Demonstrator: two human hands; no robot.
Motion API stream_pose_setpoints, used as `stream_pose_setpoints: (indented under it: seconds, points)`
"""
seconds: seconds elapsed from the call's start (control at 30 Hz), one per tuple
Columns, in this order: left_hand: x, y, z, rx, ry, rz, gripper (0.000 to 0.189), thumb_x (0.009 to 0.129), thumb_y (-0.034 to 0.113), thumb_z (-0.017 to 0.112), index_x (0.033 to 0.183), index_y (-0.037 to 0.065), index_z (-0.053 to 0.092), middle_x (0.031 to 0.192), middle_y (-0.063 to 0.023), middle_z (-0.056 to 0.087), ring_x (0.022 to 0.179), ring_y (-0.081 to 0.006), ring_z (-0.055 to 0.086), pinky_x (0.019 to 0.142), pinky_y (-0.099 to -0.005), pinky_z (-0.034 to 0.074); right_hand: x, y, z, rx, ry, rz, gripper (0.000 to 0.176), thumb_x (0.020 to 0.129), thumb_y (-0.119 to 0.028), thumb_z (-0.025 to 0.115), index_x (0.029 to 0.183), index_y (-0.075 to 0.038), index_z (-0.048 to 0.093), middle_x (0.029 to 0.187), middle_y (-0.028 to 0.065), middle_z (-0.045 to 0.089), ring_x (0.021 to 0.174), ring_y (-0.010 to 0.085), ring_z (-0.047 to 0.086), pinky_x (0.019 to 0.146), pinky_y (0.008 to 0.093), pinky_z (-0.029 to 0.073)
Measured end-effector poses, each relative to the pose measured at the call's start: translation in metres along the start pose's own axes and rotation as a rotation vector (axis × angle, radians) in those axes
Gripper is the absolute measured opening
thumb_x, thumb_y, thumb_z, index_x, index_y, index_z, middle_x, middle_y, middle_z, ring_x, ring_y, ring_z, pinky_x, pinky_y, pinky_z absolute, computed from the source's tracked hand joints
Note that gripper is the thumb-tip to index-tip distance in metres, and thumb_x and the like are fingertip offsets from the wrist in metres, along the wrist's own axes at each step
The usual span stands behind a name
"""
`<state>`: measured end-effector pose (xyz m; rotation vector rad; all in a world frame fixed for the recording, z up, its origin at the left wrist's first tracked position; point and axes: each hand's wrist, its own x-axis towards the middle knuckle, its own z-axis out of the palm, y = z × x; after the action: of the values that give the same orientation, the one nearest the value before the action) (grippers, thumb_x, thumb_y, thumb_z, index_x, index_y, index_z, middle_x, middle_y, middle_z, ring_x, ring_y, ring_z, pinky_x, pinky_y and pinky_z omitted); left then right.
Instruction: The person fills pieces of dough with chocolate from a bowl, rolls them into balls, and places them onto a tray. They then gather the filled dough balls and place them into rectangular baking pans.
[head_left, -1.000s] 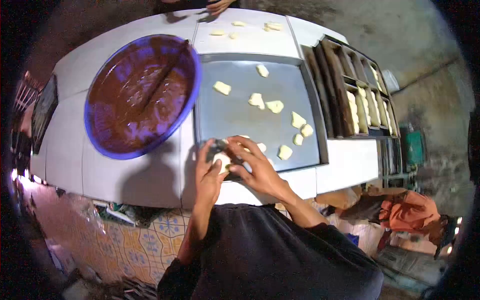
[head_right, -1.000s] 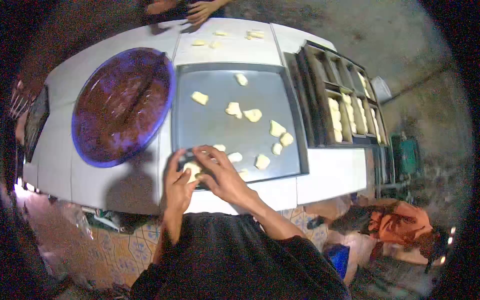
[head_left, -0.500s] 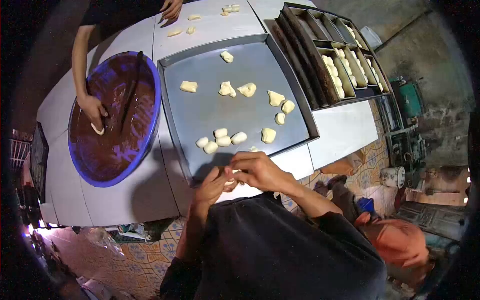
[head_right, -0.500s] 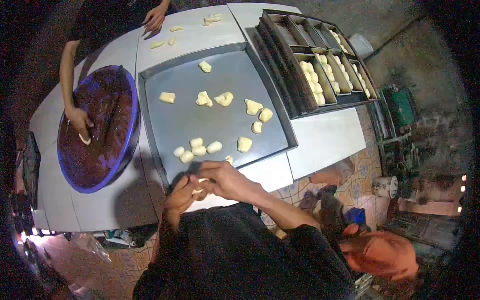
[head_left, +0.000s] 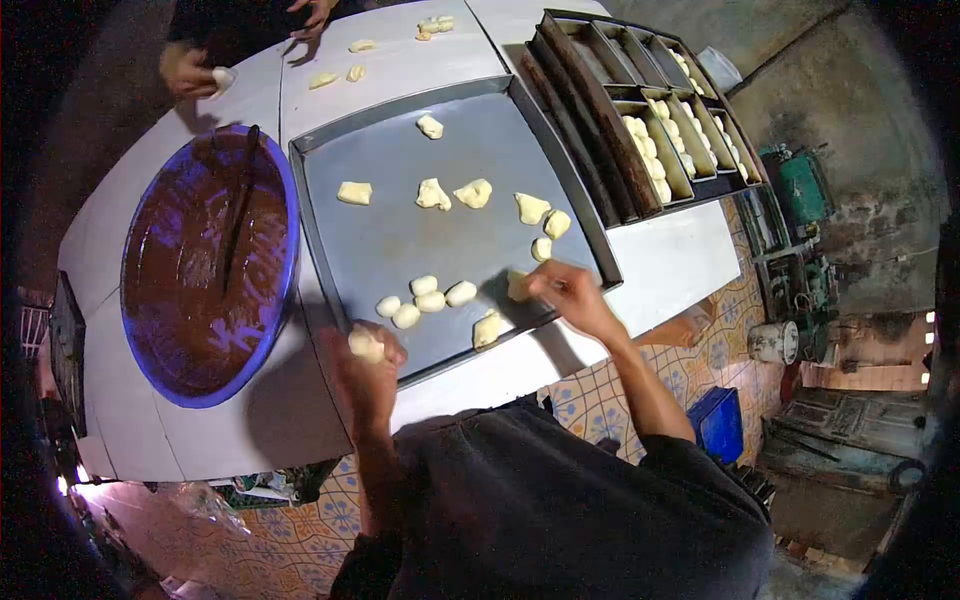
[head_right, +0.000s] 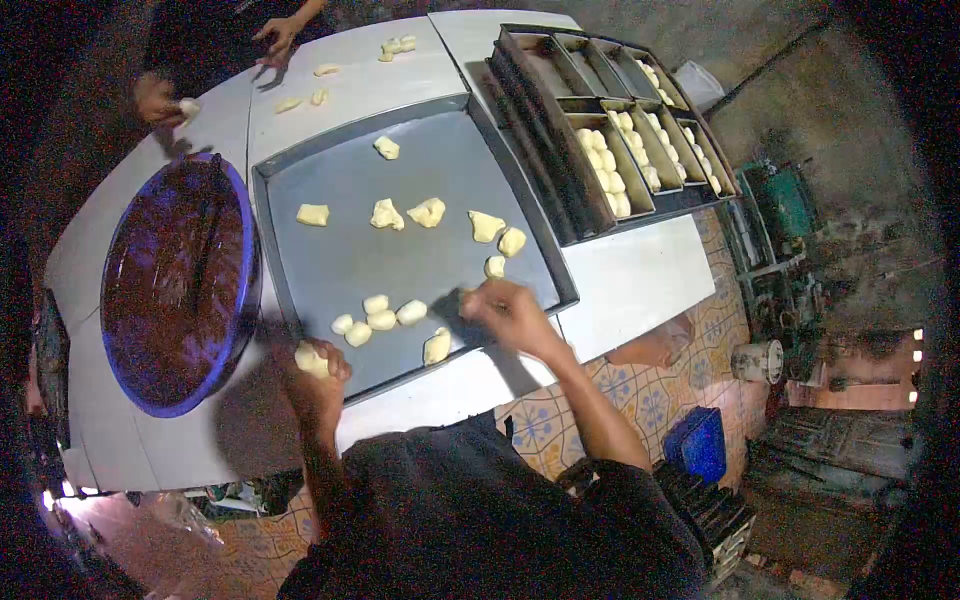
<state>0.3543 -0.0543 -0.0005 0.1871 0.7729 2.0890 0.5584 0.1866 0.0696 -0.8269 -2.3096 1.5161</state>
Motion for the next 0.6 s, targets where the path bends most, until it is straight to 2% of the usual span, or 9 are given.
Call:
stream_pose_setpoints:
  seconds: [0.1, 0.13, 0.23, 0.27, 0.33, 0.4, 0.47, 0.5, 0.6]
  points:
    - [-0.003, 0.001, 0.023, 0.562, -0.005, 0.182, 0.022, 0.098, 0.021, 0.046, 0.09, 0.002, 0.052, 0.095, -0.0172, 0.065, 0.086, -0.0288, 0.063, 0.076, -0.0371, 0.052, 0.035, 0.049, -0.015, -0.431, 0.272, -0.105, 0.025, 0.085, -0.021, 0.07, 0.094, 0.002, 0.068, 0.094, 0.0182, 0.06, 0.083, 0.031, 0.061, 0.075, 0.0373, 0.049]
    - [-0.006, 0.015, 0.045, 0.399, -0.003, 0.057, 0.012, 0.095, 0.012, 0.052, 0.095, 0.0, 0.054, 0.105, -0.0213, 0.066, 0.096, -0.0331, 0.064, 0.084, -0.0398, 0.052, 0.043, 0.069, -0.01, -0.545, 0.267, -0.115, 0.024, 0.083, -0.018, 0.072, 0.095, 0.002, 0.067, 0.095, 0.0186, 0.059, 0.081, 0.0325, 0.061, 0.074, 0.0378, 0.049]
    - [-0.013, 0.004, 0.054, 0.371, 0.095, 0.118, 0.02, 0.097, 0.017, 0.049, 0.096, -0.003, 0.054, 0.089, -0.0173, 0.065, 0.083, -0.0295, 0.062, 0.076, -0.0365, 0.051, 0.049, 0.061, 0.0, -0.442, 0.172, 0.04, 0.026, 0.081, -0.013, 0.072, 0.098, 0.006, 0.065, 0.088, 0.017, 0.062, 0.077, 0.0317, 0.062, 0.07, 0.0362, 0.05]
    - [-0.018, 0.0, 0.044, 0.374, 0.142, 0.105, 0.03, 0.099, 0.025, 0.046, 0.097, -0.003, 0.055, 0.081, -0.0143, 0.061, 0.076, -0.0268, 0.059, 0.071, -0.0352, 0.049, 0.045, 0.05, 0.004, -0.219, 0.199, -0.105, 0.027, 0.087, -0.018, 0.067, 0.098, 0.006, 0.064, 0.083, 0.0126, 0.064, 0.071, 0.0236, 0.062, 0.063, 0.0339, 0.05]
    - [-0.023, -0.001, 0.03, 0.381, 0.205, 0.103, 0.04, 0.101, 0.033, 0.042, 0.098, -0.004, 0.056, 0.073, -0.0112, 0.057, 0.069, -0.0242, 0.056, 0.066, -0.0338, 0.046, 0.046, 0.042, 0.004, 0.238, -0.035, 0.108, 0.031, 0.095, -0.026, 0.059, 0.103, 0.004, 0.064, 0.084, 0.0087, 0.063, 0.066, 0.0141, 0.059, 0.056, 0.029, 0.048]
    - [-0.026, -0.003, 0.018, -0.069, -0.015, 0.0, 0.056, 0.101, 0.046, 0.036, 0.105, -0.005, 0.058, 0.065, -0.0065, 0.046, 0.06, -0.0192, 0.046, 0.061, -0.0333, 0.041, 0.053, 0.031, 0.006, 0.749, -0.215, 0.206, 0.044, 0.099, -0.033, 0.05, 0.125, 0.003, 0.05, 0.082, 0.0064, 0.061, 0.065, 0.0097, 0.058, 0.054, 0.0229, 0.046]
    - [-0.026, -0.003, 0.019, -0.104, 0.0, 0.001, 0.062, 0.098, 0.053, 0.037, 0.11, -0.004, 0.059, 0.073, -0.0118, 0.057, 0.07, -0.0231, 0.057, 0.069, -0.0356, 0.045, 0.07, 0.047, 0.022, 0.438, -0.063, 0.266, 0.047, 0.099, -0.033, 0.05, 0.127, 0.005, 0.047, 0.082, 0.0091, 0.062, 0.068, 0.0171, 0.061, 0.06, 0.0293, 0.05]
    - [-0.025, 0.004, 0.039, 0.02, 0.069, 0.002, 0.064, 0.098, 0.055, 0.036, 0.112, -0.004, 0.058, 0.082, -0.0149, 0.061, 0.08, -0.026, 0.06, 0.075, -0.0369, 0.046, 0.082, 0.081, 0.03, -0.154, 0.156, -0.018, 0.045, 0.098, -0.031, 0.052, 0.125, 0.004, 0.049, 0.084, 0.0121, 0.063, 0.075, 0.0269, 0.063, 0.07, 0.0378, 0.051]
    - [-0.027, 0.017, 0.048, 0.134, 0.157, 0.042, 0.073, 0.097, 0.059, 0.031, 0.137, -0.001, 0.039, 0.116, -0.0224, 0.06, 0.111, -0.0326, 0.057, 0.092, -0.042, 0.044, 0.067, 0.036, 0.049, -0.352, 0.432, -0.227, 0.036, 0.096, -0.025, 0.052, 0.12, 0.002, 0.056, 0.109, 0.021, 0.058, 0.083, 0.0309, 0.063, 0.074, 0.0417, 0.05]
